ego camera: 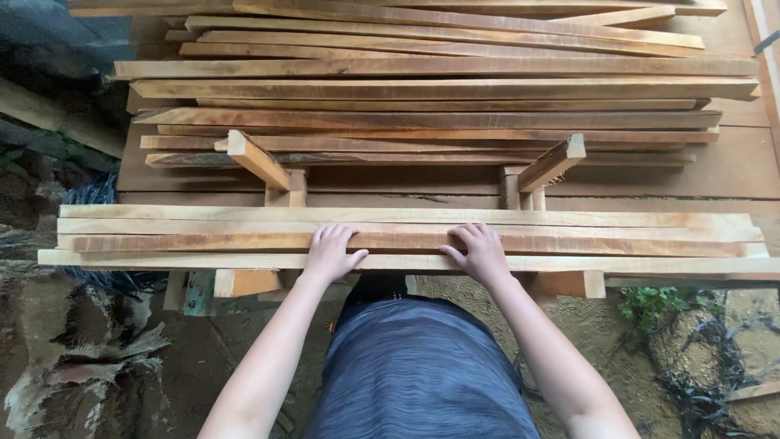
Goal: The recorder is sorting and arranging thin wood planks on a wooden rack or workbench.
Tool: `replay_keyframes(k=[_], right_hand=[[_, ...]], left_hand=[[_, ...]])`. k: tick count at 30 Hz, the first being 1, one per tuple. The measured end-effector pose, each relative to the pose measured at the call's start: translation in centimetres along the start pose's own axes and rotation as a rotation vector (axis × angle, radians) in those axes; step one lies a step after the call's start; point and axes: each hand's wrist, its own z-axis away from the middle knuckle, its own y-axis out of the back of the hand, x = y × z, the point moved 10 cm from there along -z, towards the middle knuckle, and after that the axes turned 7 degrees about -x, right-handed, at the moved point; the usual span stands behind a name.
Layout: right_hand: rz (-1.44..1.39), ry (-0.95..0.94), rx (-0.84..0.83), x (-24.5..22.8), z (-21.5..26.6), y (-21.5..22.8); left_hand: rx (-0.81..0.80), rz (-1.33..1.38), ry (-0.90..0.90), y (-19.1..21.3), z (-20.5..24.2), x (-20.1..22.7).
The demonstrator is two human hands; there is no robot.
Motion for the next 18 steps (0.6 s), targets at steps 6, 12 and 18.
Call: replay_keyframes(k=[6,12,18], right_hand=[[0.015,0.034,0.086,0.6,0.6,-1.1],[0.061,0.089,0.08,-0.5,0.3,-0.7],[-0.004,0.069,0.031,-0.3,-1.1,-0.7]], left_hand=[[-0.025,0.031,0.029,1.4,0.6,1.4],[0.009,-0.041,-0.006,0.3,-1.3,0.4],[0.01,0.065,0.035,1.4,-0.9,0.5]])
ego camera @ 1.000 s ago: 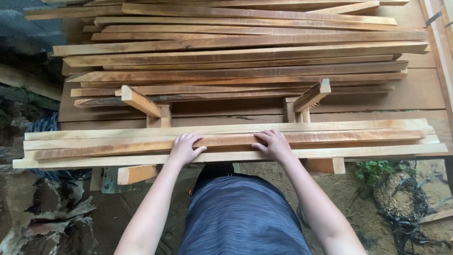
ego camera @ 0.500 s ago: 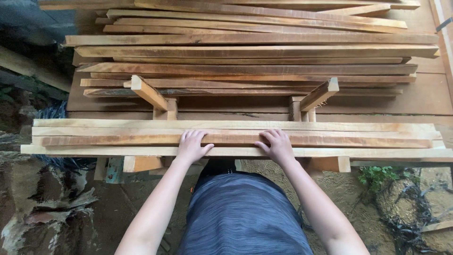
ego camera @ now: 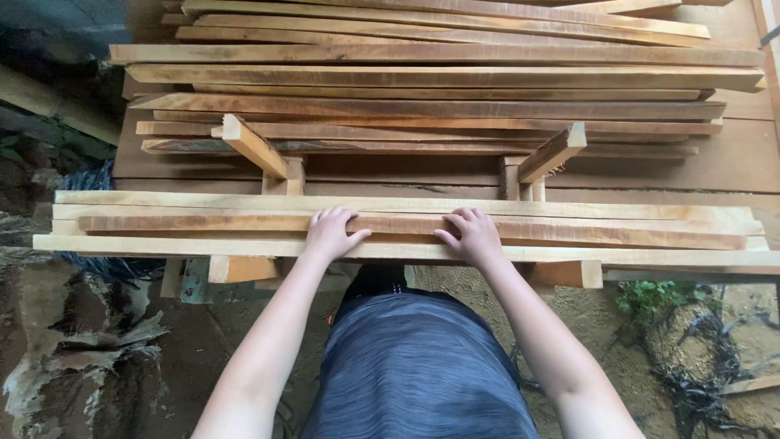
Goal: The recorder is sorting and arranging thin wood planks on a wooden rack or workbench.
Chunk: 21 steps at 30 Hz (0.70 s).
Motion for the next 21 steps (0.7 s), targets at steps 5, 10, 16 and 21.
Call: replay_keyframes(k=[5,10,16,21], right_hand=[[-0.033,-0.04,-0.145,0.2,-0.1,-0.3],[-0.004,-0.08,-0.193,-0.4,-0.3,-0.7],[0.004,-0.143,-0.372,0.4,-1.4,-3.1],[-0.089,-0.214,-0.582,2.2,-2.8,-5.8]], left_hand=[[-0.161,-0.007,0.041,1.0,0.9,1.3],[-0.189,-0.076,0.056,-1.4,-1.4,0.2],[-0.268,-0.147,0.03,-2.9,-2.2,0.6],[-0.267,-0.119,0.057,-2.5,-2.0,1.0]])
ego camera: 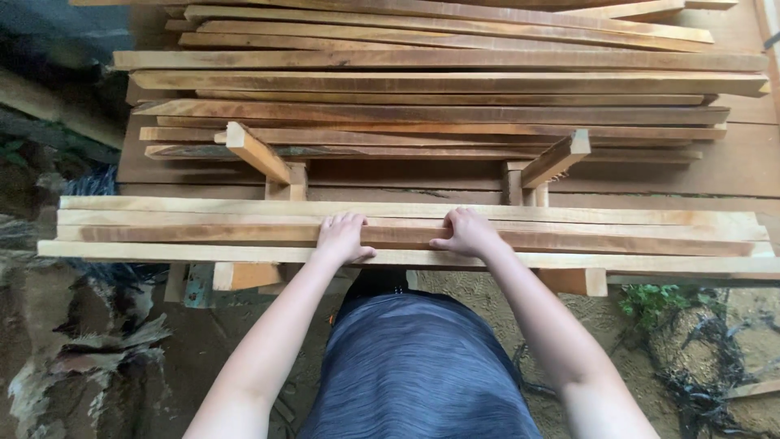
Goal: The recorder is sorting and arranging thin wood planks on a wooden rack or workbench.
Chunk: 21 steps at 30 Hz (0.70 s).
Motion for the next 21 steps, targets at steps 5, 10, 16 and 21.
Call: replay_keyframes(k=[5,10,16,21], right_hand=[[-0.105,-0.044,-0.153,-1.4,1.5,1.4],[-0.221,-0.02,-0.106,-2.1,2.8,1.3],[0.087,0.062,0.317,-3.8,5.1,2.7],[-0.014,0.201,0.469,-3.9,5.1,1.9]], left_hand=[[-0.021,-0.018,0.016,1.4,1.9,1.1],[-0.01,-0.053,0.024,1.0,1.7,1.1],[0.082,-0.073,-0.018,1.4,1.7,1.7],[0.076,-0.036,-0.049,0.9,1.4,1.7]])
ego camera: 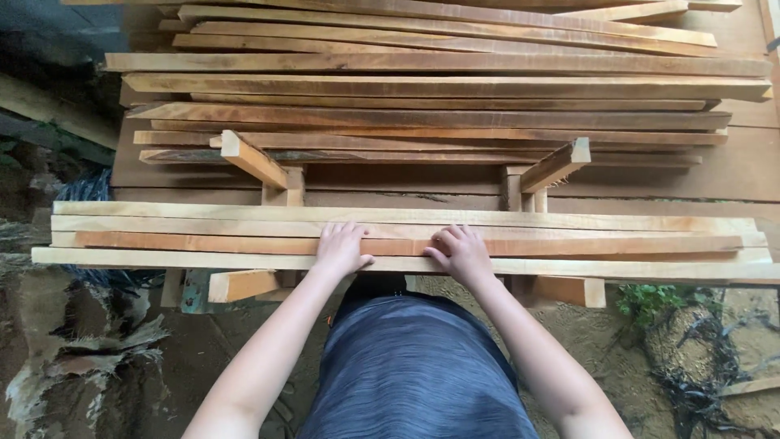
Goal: The recorder is sorting and arranging thin wood planks on a wooden rack or workbench.
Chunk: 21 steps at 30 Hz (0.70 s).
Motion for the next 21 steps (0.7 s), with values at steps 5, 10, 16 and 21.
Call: replay_keyframes(k=[5,10,16,21], right_hand=[[-0.005,0.013,0.012,-0.5,-0.4,0.1],[-0.006,0.015,-0.064,-0.6,-0.2,-0.5],[0.063,-0.038,-0.088,-1.2,-0.3,0.5],[0.007,-0.112,-0.301,1.5,-1.4,-3.6]], left_hand=[[-0.062,0.099,0.013,-0.1,0.6,-0.5],[-0.018,0.06,-0.038,-1.3,0.8,0.2],[0.162,-0.112,-0.092,-1.4,2.3,1.8],[0.084,-0.028,-0.085,-0.9,2.4,1.9]])
